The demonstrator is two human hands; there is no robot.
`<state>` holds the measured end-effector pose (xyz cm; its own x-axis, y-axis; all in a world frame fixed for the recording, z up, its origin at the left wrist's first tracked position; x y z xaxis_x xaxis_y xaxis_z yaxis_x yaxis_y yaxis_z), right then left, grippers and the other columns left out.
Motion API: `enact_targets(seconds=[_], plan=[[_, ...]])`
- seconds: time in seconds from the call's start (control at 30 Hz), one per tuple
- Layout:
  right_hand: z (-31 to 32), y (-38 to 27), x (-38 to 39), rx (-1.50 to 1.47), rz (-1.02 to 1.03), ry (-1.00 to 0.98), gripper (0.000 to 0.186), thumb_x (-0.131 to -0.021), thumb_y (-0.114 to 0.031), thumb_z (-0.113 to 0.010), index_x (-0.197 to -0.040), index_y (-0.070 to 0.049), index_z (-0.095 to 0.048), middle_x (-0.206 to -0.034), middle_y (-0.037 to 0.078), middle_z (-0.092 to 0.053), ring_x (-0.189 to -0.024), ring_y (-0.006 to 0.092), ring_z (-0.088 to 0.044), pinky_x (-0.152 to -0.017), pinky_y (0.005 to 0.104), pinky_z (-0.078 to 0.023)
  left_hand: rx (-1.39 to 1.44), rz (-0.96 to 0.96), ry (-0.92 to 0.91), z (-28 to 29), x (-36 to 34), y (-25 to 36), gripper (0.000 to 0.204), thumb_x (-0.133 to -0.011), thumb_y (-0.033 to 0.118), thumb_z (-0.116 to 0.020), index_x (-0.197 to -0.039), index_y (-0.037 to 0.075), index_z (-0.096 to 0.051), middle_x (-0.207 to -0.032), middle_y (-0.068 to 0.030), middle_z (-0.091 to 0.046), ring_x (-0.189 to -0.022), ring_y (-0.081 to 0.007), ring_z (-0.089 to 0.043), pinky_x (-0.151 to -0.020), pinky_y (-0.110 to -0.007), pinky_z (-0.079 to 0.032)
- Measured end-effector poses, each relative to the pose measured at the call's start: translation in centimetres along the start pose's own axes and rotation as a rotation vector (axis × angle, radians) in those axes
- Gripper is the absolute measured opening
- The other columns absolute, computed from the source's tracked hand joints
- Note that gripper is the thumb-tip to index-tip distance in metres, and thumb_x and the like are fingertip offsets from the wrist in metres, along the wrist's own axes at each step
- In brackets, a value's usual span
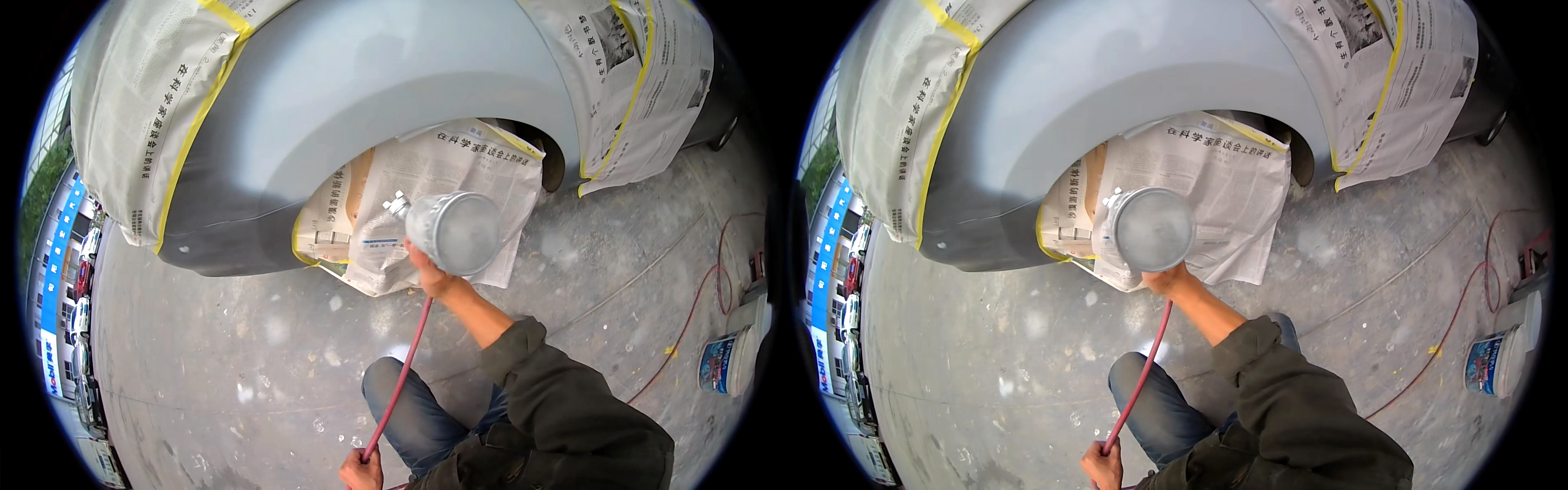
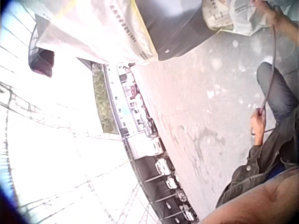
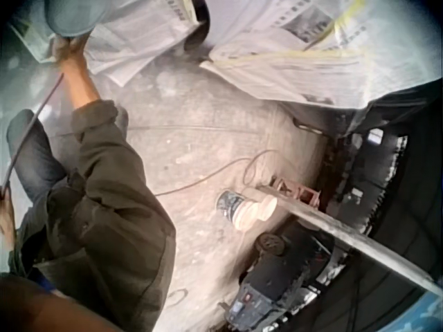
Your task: The person uses a spray gun to apply paint to a car bumper that is masked with newspaper and tape. They move the spray gun in steady passes across the surface to cover it evenly.
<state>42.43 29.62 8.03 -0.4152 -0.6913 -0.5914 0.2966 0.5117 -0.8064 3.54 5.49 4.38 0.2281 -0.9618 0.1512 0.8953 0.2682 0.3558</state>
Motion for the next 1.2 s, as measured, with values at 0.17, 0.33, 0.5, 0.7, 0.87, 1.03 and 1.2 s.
enact_targets(seconds=[0.17,0.33,0.5,0.7,0.87,1.03,1.2], plan=[[2.6,-0.3,-1.8,-0.234,-0.115,0.085,0.031,-0.096,-0.034,-0.058,-0.094,-0.003,-0.055,-0.074,-0.002,-0.047,-0.060,0.0049,-0.036,-0.055,0.0216,-0.031,0.030,-0.034,0.030,0.2,-0.7,0.7,0.027,-0.086,0.035,-0.068,-0.082,0.008,-0.067,-0.070,-0.0196,-0.063,-0.067,-0.0400,-0.062,-0.061,-0.048,-0.047],[4.7,-2.3,-4.1,-0.361,-0.178,0.139,0.040,-0.095,-0.042,-0.059,-0.088,-0.003,-0.053,-0.069,-0.004,-0.041,-0.057,0.0043,-0.031,-0.050,0.0224,-0.024,0.093,-0.052,0.140,0.9,-1.1,2.7,0.029,-0.074,0.020,-0.077,-0.063,-0.002,-0.062,-0.050,-0.0140,-0.053,-0.044,-0.0209,-0.051,-0.049,-0.035,-0.043],[6.8,-3.6,-5.1,-0.403,-0.179,0.195,0.039,-0.097,-0.039,-0.056,-0.092,0.000,-0.055,-0.067,-0.002,-0.043,-0.052,0.0045,-0.031,-0.047,0.0221,-0.026,0.120,-0.072,0.143,0.6,-1.2,3.1,0.029,-0.075,0.020,-0.077,-0.063,-0.003,-0.062,-0.048,-0.0130,-0.052,-0.044,-0.0169,-0.049,-0.048,-0.035,-0.042],[9.3,-3.4,-5.4,-0.461,-0.202,0.191,0.042,-0.097,-0.044,-0.054,-0.094,-0.003,-0.053,-0.069,0.000,-0.047,-0.052,0.0055,-0.037,-0.046,0.0222,-0.029,0.109,-0.132,0.122,0.3,-1.5,4.2,0.029,-0.074,0.019,-0.078,-0.064,-0.003,-0.062,-0.049,-0.0131,-0.052,-0.044,-0.0170,-0.049,-0.047,-0.034,-0.041],[12.0,-2.5,-5.0,-0.460,-0.216,0.238,0.044,-0.097,-0.047,-0.053,-0.096,-0.003,-0.052,-0.071,0.001,-0.047,-0.053,0.0055,-0.039,-0.046,0.0224,-0.029,0.040,-0.137,-0.009,-1.2,-1.8,4.2,0.025,-0.085,0.032,-0.068,-0.081,0.007,-0.067,-0.068,-0.0192,-0.062,-0.064,-0.0387,-0.061,-0.059,-0.046,-0.047],[14.8,-1.4,-4.4,-0.453,-0.249,0.316,0.046,-0.097,-0.049,-0.053,-0.095,-0.004,-0.052,-0.071,0.001,-0.047,-0.052,0.0058,-0.039,-0.046,0.0227,-0.029,0.040,-0.179,0.001,-1.1,-1.7,5.9,0.024,-0.085,0.029,-0.069,-0.081,0.006,-0.068,-0.066,-0.0188,-0.062,-0.060,-0.0364,-0.060,-0.058,-0.044,-0.047],[17.0,-0.6,-3.9,-0.453,-0.276,0.406,0.046,-0.097,-0.051,-0.051,-0.094,-0.004,-0.051,-0.071,0.000,-0.047,-0.051,0.0058,-0.039,-0.046,0.0227,-0.030,0.005,-0.175,-0.014,-1.5,-1.8,6.1,0.025,-0.085,0.028,-0.070,-0.082,0.004,-0.068,-0.064,-0.0186,-0.061,-0.056,-0.0331,-0.056,-0.056,-0.043,-0.046]])
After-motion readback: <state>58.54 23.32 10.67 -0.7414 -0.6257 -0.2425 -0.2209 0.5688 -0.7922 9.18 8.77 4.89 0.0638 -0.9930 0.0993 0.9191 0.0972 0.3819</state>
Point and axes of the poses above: each hand's wrist, its own x-axis away from the middle knuckle, its own z-axis out of the back of the hand, y = z × x, the point moved 10 cm from there along -x, towards the middle knuckle
